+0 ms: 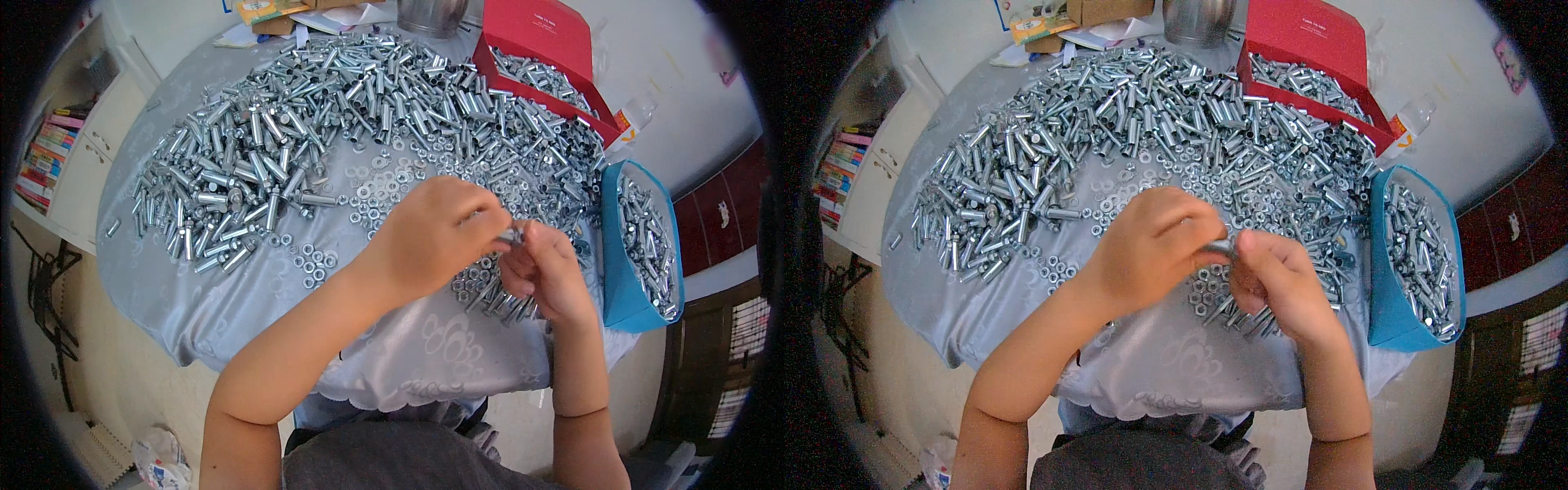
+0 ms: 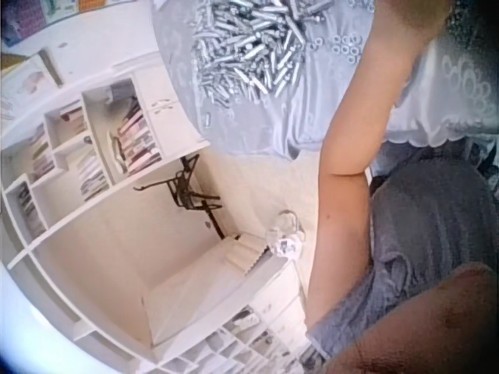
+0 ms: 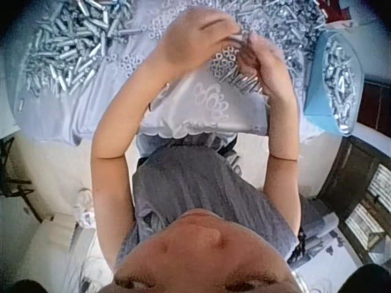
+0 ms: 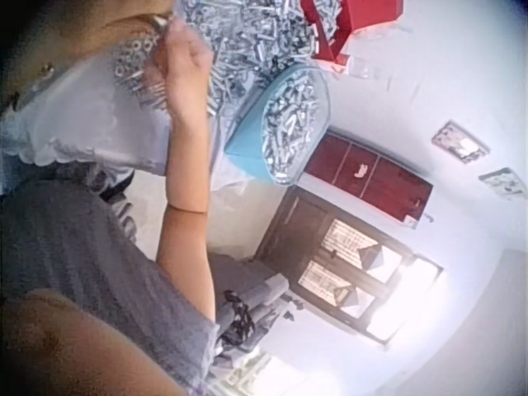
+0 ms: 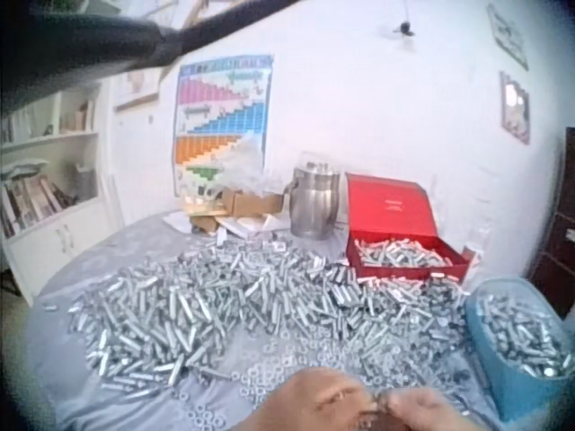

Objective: The person repeatedly picks up bolts and washers from a large pile on a table. They thread the washers onto the bolts by hand and place the assembled units into a blue container. The process is continuous and repetitive throughout the clip.

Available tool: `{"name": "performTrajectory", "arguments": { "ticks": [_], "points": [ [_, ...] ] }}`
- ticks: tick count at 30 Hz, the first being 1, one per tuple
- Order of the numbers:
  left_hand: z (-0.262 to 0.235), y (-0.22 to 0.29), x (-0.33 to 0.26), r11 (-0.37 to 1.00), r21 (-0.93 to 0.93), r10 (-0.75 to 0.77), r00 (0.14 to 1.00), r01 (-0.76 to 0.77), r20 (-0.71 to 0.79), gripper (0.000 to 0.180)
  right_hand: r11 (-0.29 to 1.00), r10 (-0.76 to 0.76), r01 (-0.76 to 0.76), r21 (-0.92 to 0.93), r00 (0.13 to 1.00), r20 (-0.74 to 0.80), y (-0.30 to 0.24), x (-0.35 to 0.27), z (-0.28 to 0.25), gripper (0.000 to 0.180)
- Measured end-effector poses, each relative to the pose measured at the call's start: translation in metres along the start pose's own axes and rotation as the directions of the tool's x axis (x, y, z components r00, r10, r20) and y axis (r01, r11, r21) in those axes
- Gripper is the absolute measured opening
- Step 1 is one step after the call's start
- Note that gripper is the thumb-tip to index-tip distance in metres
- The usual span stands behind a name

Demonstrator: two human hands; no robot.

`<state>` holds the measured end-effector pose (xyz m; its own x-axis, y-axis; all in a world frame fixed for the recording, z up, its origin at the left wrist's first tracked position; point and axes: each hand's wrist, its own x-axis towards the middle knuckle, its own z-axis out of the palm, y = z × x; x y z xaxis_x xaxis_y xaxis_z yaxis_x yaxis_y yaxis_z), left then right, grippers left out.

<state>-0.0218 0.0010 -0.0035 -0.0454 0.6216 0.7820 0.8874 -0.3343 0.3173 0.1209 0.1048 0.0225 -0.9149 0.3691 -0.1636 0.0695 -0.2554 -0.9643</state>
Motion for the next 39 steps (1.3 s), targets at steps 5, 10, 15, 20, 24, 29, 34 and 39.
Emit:
{"name": "performTrajectory", "arguments": {
  "ticks": [5,10,15,20,24,29,34,39],
  "points": [
    [-0.019,-0.008,0.008,0.564,-0.733,-0.69,0.704,0.38,-0.166,0.019,0.992,-0.111,0.112,0.051,0.994,-0.019,-0.003,0.003,-0.009,0.038],
    [-0.087,-0.043,0.013,-0.015,-0.981,-0.932,0.359,-0.195,-0.057,0.051,0.993,-0.117,0.118,0.019,0.993,-0.024,-0.005,0.004,-0.011,0.033],
    [-0.047,-0.036,0.008,-0.335,-0.941,-0.855,0.405,0.043,0.323,0.053,0.994,-0.06,0.066,0.082,0.996,-0.072,-0.004,0.007,-0.014,0.028],
    [-0.025,-0.014,0.004,-0.376,-0.861,-0.784,0.378,0.343,0.493,0.055,0.995,-0.094,0.096,0.01,0.987,-0.133,-0.003,0.007,-0.016,0.026],
    [-0.024,-0.01,0.007,-0.276,-0.868,-0.819,0.371,0.414,0.438,0.049,0.944,-0.271,0.193,-0.269,0.916,-0.296,-0.01,0.009,-0.03,0.025],
    [-0.01,0.0,0.011,0.147,-0.746,-0.835,0.486,0.649,0.258,0.024,0.69,-0.551,0.182,-0.7,0.76,-0.346,-0.016,0.009,-0.056,0.011],
    [0.008,0.006,-0.005,0.664,-0.493,-0.643,0.766,0.563,0.008,0.018,0.379,-0.504,0.145,-0.914,0.86,-0.073,-0.018,0.003,-0.057,0.024],
    [0.012,0.02,-0.009,0.931,-0.063,-0.328,0.899,0.36,0.29,0.021,0.437,-0.515,0.055,-0.898,0.834,-0.199,-0.019,0.0,-0.065,0.019]
  ]
}}
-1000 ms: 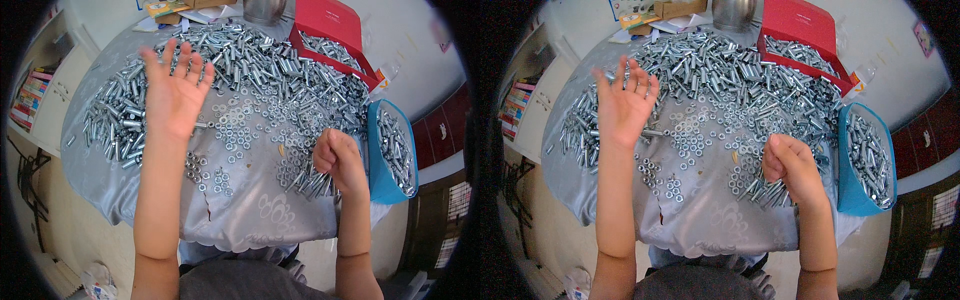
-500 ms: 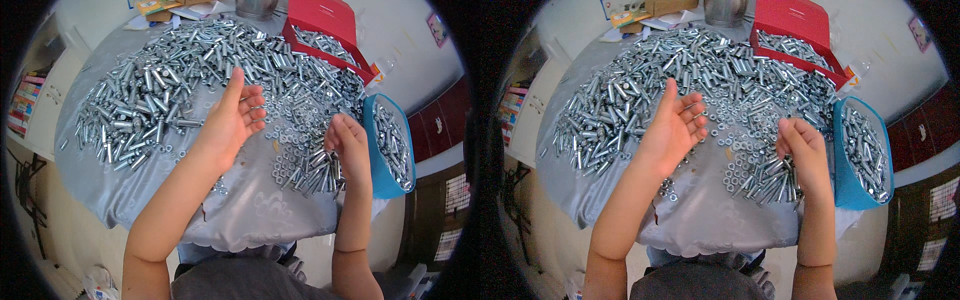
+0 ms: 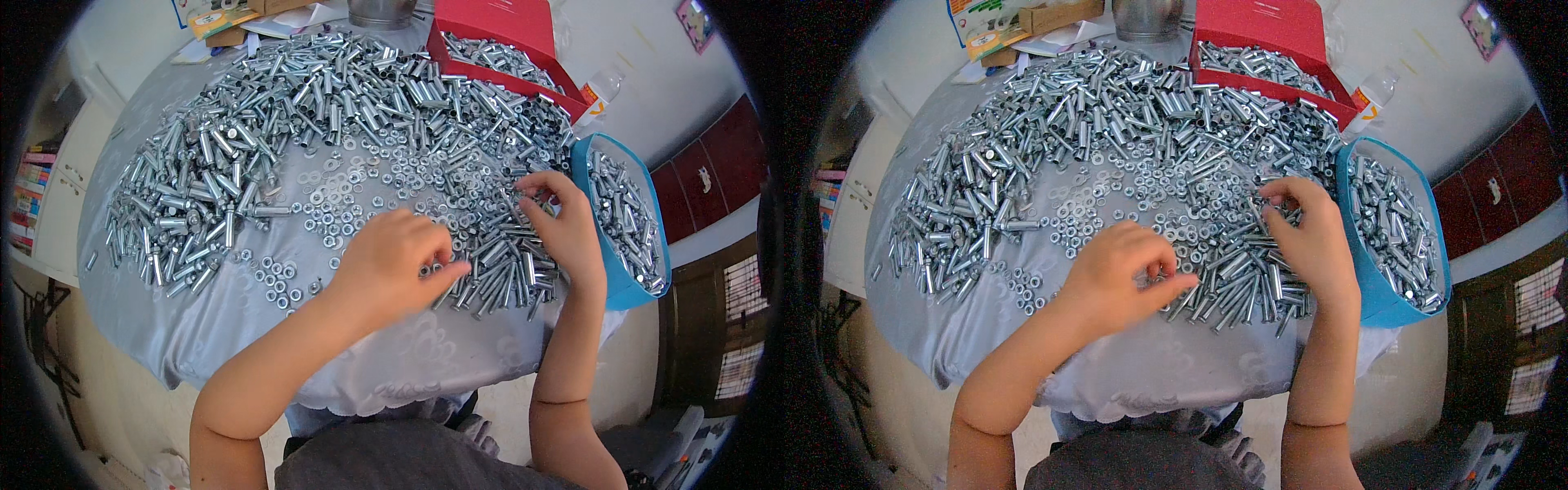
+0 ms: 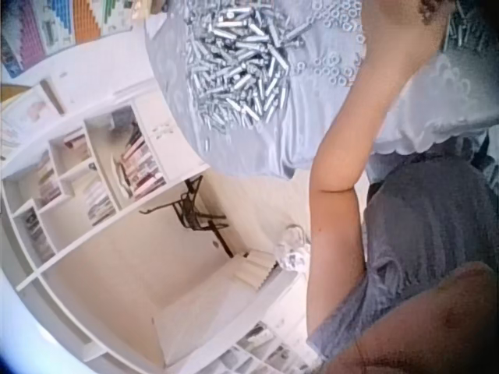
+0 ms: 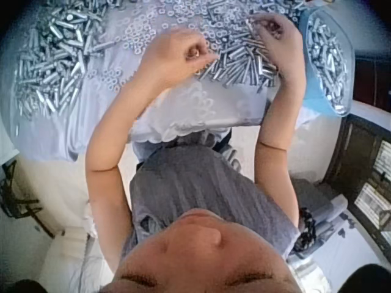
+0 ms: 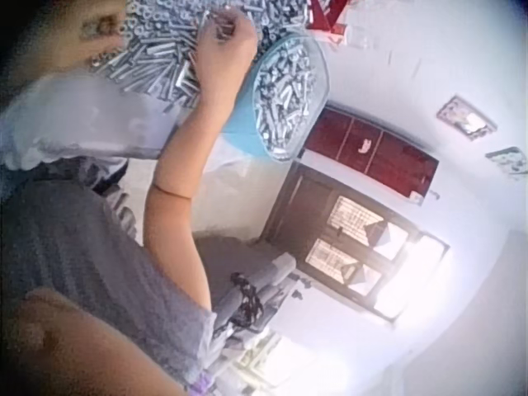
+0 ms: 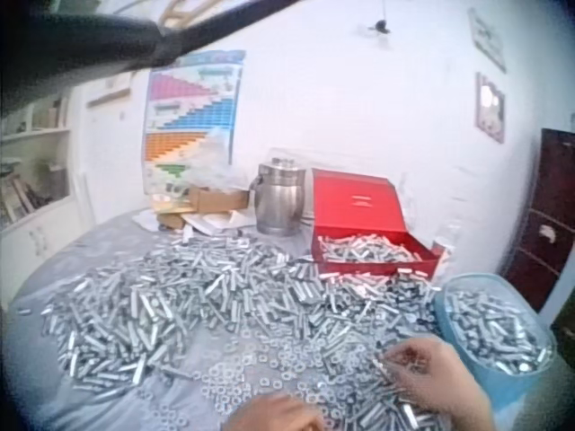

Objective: The person repeatedly picks up bolts and washers from a large pile on a table. They thread the washers onto the bolts by hand and place the assembled units into a blue container. The process is continuous and repetitive throughout the clip.

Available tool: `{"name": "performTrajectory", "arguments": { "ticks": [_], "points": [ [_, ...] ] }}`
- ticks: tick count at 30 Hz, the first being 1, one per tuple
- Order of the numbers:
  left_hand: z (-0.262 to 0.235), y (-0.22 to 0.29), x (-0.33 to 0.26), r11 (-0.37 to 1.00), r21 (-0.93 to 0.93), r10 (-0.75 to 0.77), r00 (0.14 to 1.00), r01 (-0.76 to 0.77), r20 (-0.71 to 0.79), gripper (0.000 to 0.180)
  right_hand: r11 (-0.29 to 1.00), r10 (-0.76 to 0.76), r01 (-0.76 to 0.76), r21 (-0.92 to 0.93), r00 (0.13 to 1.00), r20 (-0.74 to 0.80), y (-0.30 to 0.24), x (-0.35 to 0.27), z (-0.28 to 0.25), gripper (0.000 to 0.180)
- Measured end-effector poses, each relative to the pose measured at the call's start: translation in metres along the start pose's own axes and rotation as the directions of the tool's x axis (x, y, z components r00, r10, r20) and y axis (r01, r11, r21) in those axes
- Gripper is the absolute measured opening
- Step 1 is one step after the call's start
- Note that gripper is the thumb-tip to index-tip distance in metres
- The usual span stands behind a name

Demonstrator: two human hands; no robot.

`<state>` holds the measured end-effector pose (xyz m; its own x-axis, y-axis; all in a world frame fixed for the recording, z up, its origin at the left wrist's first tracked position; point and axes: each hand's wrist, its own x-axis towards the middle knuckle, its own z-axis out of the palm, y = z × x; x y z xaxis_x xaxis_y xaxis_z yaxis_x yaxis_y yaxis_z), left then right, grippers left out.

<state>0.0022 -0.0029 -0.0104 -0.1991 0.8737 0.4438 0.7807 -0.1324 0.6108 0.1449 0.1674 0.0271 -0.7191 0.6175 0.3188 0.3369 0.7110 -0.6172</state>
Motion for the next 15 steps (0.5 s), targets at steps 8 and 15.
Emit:
{"name": "performTrajectory", "arguments": {
  "ticks": [8,15],
  "points": [
    [0.004,0.008,-0.007,0.978,0.16,0.106,0.979,-0.134,0.172,0.023,0.992,0.128,-0.128,-0.001,0.989,-0.081,0.012,0.006,-0.003,0.013],
    [0.007,0.005,-0.011,0.999,0.03,-0.021,0.977,0.015,0.213,0.017,0.999,0.042,-0.042,-0.002,0.999,-0.014,0.0,0.002,-0.009,0.008]
  ]
}}
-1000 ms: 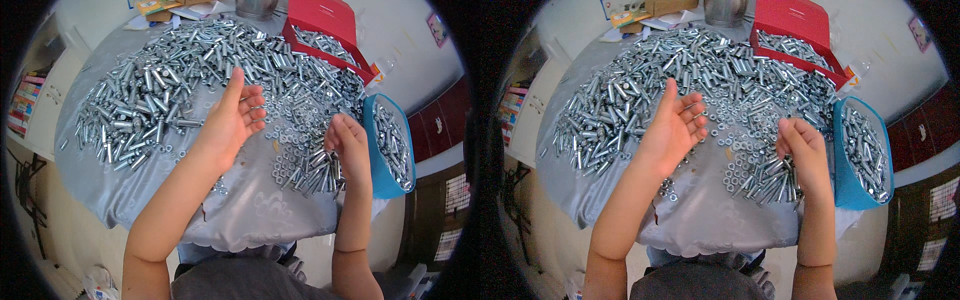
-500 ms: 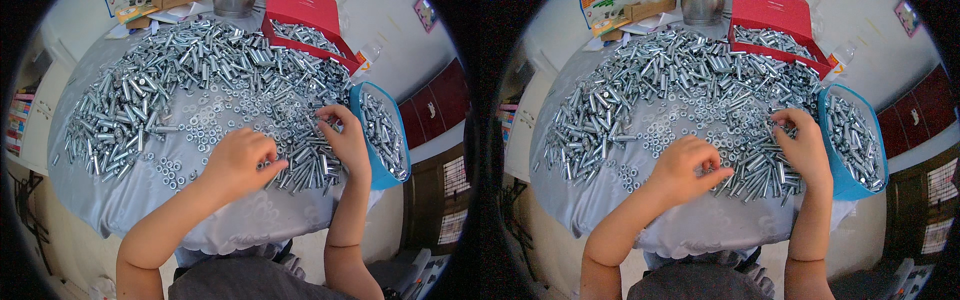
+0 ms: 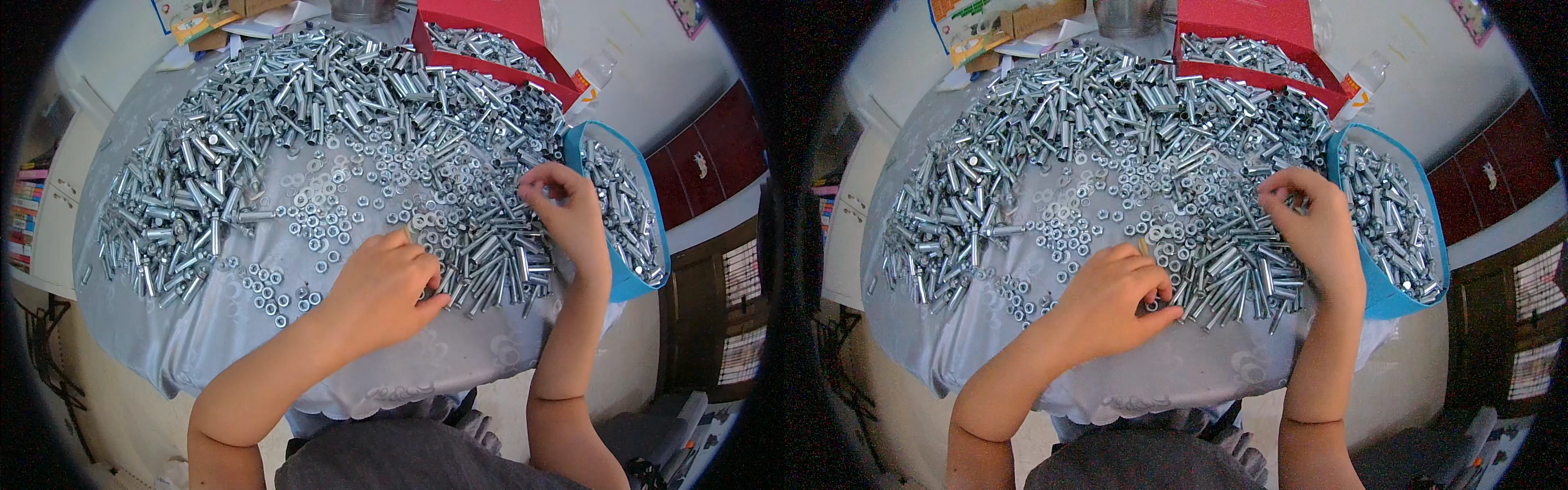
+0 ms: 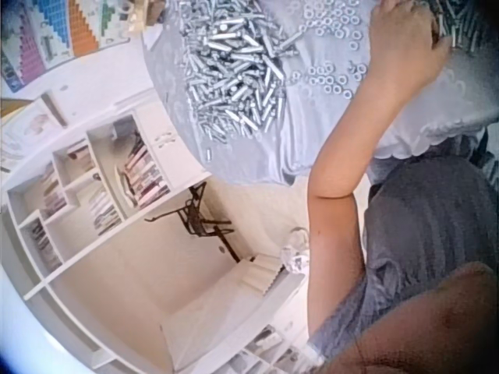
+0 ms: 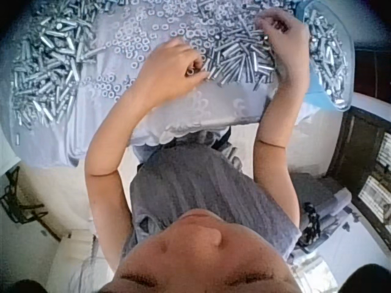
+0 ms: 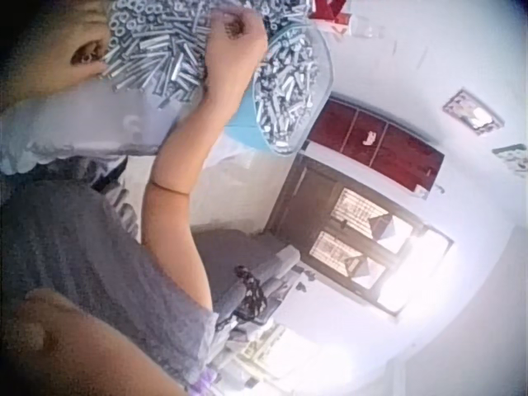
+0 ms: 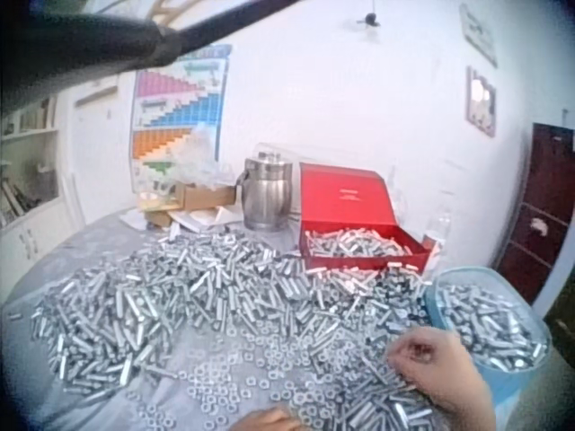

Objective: The person repeatedly picks up bolts and washers from a large pile on a table. They thread the washers onto the bolts by hand and place the assembled units into a blue container. The process is continuous and repetitive throughout the clip.

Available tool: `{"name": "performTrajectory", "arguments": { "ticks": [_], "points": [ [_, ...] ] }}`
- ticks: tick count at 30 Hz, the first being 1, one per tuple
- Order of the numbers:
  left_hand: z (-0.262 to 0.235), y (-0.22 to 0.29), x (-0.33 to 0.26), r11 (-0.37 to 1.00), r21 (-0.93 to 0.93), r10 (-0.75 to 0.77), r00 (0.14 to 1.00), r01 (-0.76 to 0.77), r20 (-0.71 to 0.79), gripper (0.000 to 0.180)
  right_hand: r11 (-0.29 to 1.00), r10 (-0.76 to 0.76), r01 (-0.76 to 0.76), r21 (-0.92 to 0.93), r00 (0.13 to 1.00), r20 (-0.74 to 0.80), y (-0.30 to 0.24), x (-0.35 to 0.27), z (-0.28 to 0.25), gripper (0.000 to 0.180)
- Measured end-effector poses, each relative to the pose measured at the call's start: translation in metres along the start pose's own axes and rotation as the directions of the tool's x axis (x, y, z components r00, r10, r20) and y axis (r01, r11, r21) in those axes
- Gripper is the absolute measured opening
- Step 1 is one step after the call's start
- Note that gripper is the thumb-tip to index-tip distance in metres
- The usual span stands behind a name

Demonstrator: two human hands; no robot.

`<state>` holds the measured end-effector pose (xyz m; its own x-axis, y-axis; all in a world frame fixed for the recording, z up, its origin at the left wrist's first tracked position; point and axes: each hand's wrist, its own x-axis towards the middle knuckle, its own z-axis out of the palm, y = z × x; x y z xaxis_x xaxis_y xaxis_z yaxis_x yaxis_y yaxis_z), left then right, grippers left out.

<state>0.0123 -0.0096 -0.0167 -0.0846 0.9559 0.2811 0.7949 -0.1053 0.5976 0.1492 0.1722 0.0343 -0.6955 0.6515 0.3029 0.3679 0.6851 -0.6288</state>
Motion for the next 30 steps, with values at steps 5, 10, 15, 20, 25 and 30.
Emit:
{"name": "performTrajectory", "arguments": {
  "ticks": [5,10,15,20,25,30],
  "points": [
    [-0.002,-0.002,0.002,1.0,-0.019,0.021,1.0,-0.021,0.019,0.014,0.937,-0.329,0.35,0.0,0.88,0.344,-0.009,-0.007,-0.002,0.019],
    [0.004,-0.003,0.001,0.989,0.144,0.045,0.999,-0.043,-0.013,0.013,0.956,-0.22,0.285,-0.065,0.85,0.479,-0.011,-0.008,0.003,0.024],
    [-0.002,-0.008,0.002,1.0,-0.017,-0.001,0.991,-0.002,-0.133,0.014,0.901,-0.36,0.427,-0.074,0.832,0.421,-0.013,-0.008,0.01,0.023],
    [-0.022,0.0,0.003,0.718,-0.679,-0.283,0.955,0.154,-0.083,0.015,0.847,-0.486,0.53,-0.047,0.807,0.335,-0.017,-0.007,0.029,0.019],
    [-0.024,0.001,0.012,0.461,-0.884,-0.343,0.903,-0.078,-0.259,0.027,0.901,-0.426,0.393,0.185,0.881,0.207,-0.026,-0.008,0.039,0.021],
    [-0.024,0.0,0.015,0.482,-0.851,-0.246,0.901,-0.207,-0.358,0.042,0.874,-0.394,0.304,0.378,0.9,0.188,-0.034,-0.013,0.044,0.02]
  ]
}}
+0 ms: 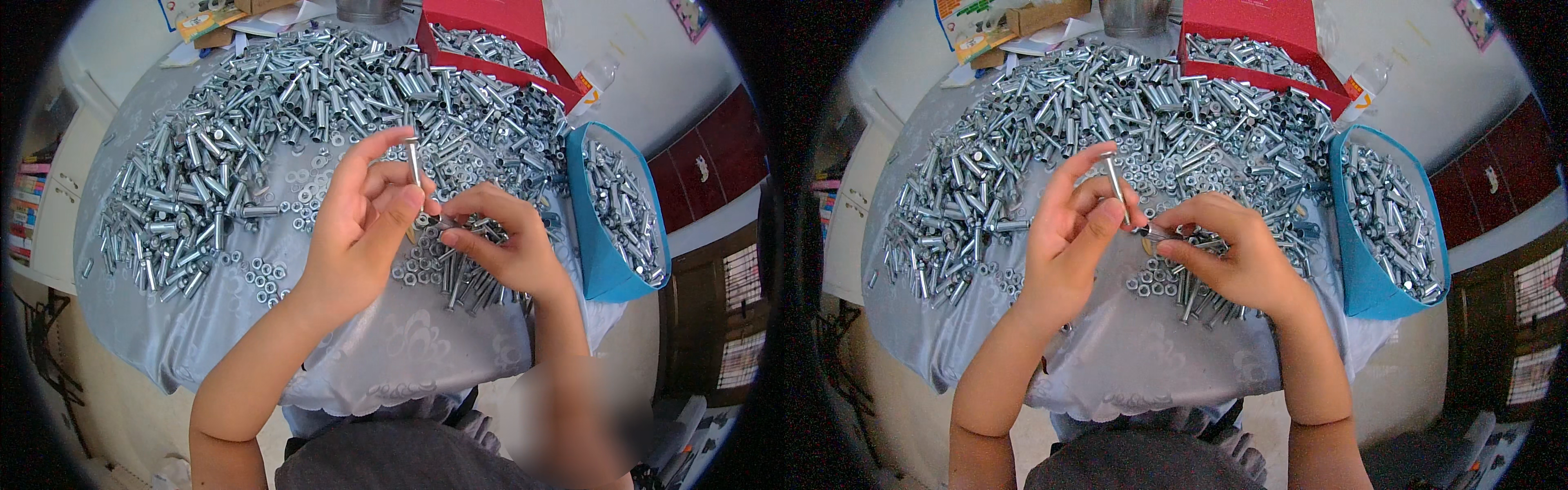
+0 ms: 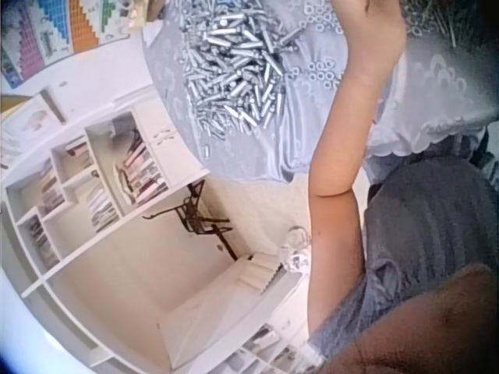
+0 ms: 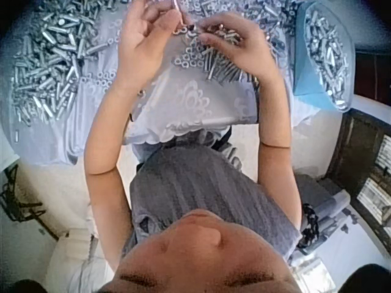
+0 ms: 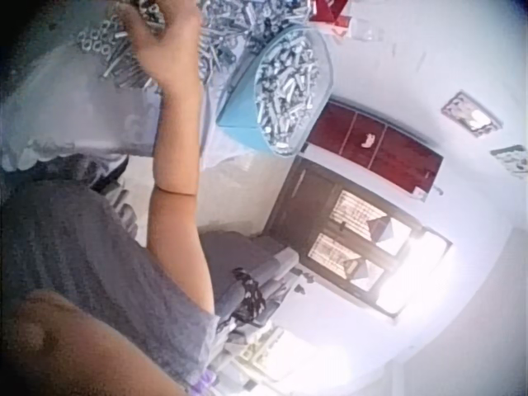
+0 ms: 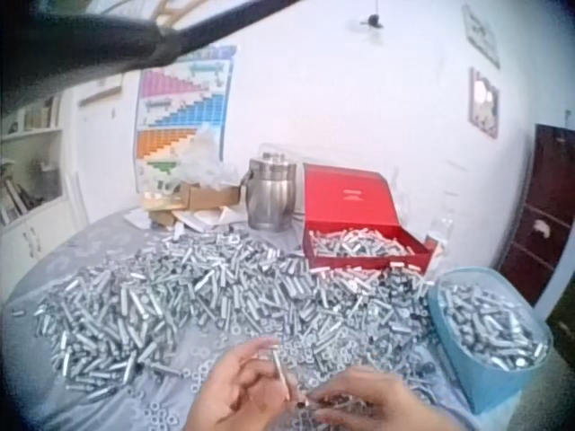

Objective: The person repeatedly picks up bolts and washers from a large pile on a table. They thread the washers onto the bolts by hand and place the assembled units into a blue container. The process is continuous and repetitive throughout the clip.

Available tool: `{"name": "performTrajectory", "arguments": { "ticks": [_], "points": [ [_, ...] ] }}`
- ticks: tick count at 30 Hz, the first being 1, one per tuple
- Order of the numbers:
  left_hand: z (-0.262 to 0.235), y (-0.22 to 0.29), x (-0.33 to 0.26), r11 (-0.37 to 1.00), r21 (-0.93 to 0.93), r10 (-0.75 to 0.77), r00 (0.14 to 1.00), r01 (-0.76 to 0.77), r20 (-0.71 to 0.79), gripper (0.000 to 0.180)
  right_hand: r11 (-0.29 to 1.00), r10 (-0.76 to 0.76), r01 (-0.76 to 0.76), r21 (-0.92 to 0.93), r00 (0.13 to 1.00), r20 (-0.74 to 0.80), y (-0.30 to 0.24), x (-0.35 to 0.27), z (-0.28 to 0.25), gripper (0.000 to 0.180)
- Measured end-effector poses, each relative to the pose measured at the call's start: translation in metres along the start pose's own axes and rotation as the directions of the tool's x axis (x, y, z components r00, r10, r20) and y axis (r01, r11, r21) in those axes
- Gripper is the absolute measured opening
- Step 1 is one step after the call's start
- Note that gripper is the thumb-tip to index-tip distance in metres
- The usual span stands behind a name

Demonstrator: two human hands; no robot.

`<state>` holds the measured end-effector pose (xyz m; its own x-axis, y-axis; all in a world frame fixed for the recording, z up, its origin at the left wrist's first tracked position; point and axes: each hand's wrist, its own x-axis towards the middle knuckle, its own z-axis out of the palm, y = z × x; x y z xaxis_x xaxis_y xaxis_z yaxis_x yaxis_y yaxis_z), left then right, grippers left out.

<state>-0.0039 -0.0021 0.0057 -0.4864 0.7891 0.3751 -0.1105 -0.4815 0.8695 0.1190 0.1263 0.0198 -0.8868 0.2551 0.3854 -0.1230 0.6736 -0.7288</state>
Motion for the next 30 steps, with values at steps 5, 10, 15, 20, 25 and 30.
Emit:
{"name": "performTrajectory", "arguments": {
  "ticks": [5,10,15,20,25,30],
  "points": [
    [0.0,-0.004,-0.001,0.96,0.208,0.172,0.981,-0.188,0.093,0.045,0.981,0.07,-0.069,0.181,0.998,0.005,0.003,-0.003,0.006,0.019],
    [0.001,-0.004,-0.002,0.915,0.339,0.184,0.973,-0.22,0.136,0.043,0.973,0.123,-0.121,0.195,0.992,-0.001,0.006,-0.004,0.008,0.019],
    [-0.001,-0.001,-0.004,0.865,0.439,0.205,0.97,-0.242,0.131,0.041,0.969,0.121,-0.118,0.219,0.993,0.002,0.007,-0.004,0.007,0.018],
    [-0.004,0.005,-0.003,0.753,0.607,0.17,0.966,-0.253,0.193,0.041,0.955,0.129,-0.127,0.269,0.992,0.008,0.007,-0.004,0.005,0.018],
    [-0.005,-0.001,-0.001,0.697,0.632,0.264,0.941,-0.338,0.212,0.032,0.893,0.208,-0.143,0.428,0.972,-0.109,0.0,-0.003,0.009,0.021],
    [0.003,-0.007,-0.008,0.698,0.681,0.154,0.975,-0.222,0.161,0.025,0.839,0.226,-0.105,0.534,0.96,-0.167,0.006,-0.001,0.006,0.025]
  ]
}}
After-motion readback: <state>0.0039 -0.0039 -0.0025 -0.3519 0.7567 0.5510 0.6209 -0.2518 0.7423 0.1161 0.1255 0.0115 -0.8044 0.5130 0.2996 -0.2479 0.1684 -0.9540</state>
